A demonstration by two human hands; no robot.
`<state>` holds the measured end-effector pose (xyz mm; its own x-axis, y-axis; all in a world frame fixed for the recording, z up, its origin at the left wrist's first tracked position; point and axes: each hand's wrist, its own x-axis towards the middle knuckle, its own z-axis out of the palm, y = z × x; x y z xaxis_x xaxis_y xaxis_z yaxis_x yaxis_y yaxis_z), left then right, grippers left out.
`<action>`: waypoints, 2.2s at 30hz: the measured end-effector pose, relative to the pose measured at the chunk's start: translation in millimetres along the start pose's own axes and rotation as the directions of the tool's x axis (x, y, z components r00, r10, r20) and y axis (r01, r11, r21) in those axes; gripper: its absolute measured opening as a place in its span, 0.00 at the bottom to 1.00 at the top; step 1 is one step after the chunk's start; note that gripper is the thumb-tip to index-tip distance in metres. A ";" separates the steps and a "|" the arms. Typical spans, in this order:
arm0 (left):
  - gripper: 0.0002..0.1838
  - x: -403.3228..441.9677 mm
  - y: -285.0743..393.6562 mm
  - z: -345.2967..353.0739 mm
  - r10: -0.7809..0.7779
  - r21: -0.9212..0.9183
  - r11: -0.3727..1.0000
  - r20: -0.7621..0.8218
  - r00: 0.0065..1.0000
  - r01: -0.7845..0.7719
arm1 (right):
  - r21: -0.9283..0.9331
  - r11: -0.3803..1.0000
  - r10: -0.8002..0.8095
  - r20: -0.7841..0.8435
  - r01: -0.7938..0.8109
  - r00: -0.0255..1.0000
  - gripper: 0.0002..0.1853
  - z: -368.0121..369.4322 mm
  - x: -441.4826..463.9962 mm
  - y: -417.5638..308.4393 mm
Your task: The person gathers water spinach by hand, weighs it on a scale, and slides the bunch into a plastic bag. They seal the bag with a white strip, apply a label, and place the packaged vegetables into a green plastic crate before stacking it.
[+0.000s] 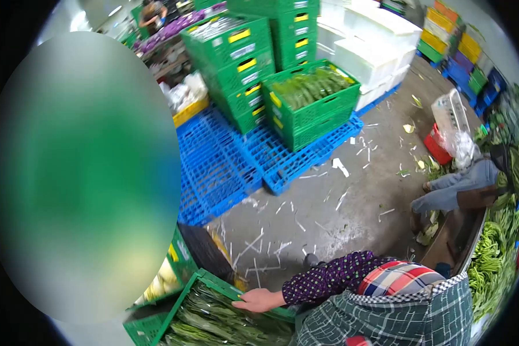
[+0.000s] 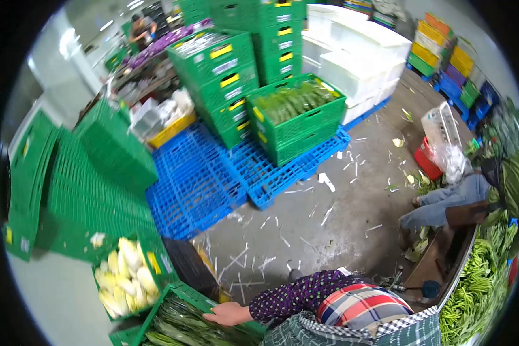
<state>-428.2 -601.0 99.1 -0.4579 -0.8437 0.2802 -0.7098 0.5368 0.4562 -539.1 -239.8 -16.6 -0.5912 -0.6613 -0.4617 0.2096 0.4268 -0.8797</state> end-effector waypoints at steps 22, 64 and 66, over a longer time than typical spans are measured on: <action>0.34 -186.1 333.6 310.4 -0.238 -0.105 0.928 0.570 0.787 0.357 | -0.042 0.996 0.018 -0.743 -0.073 0.669 0.24 -535.6 -110.1 136.4; 0.30 -496.4 965.2 493.3 0.725 -0.619 0.586 0.114 0.679 -0.522 | -0.183 0.540 0.029 -0.972 -0.821 0.235 0.36 -1264.4 -238.1 374.3; 0.25 -545.1 940.5 476.0 0.761 -0.565 0.611 0.228 0.607 -0.554 | -0.179 0.424 0.113 -0.962 -0.888 0.247 0.34 -1265.0 -233.7 360.6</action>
<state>-1101.0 368.5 -26.7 -0.9405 -0.1009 0.3244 0.1224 0.7901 0.6006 -1310.5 849.0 -82.1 -0.8721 0.4782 -0.1041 0.4747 0.8783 0.0575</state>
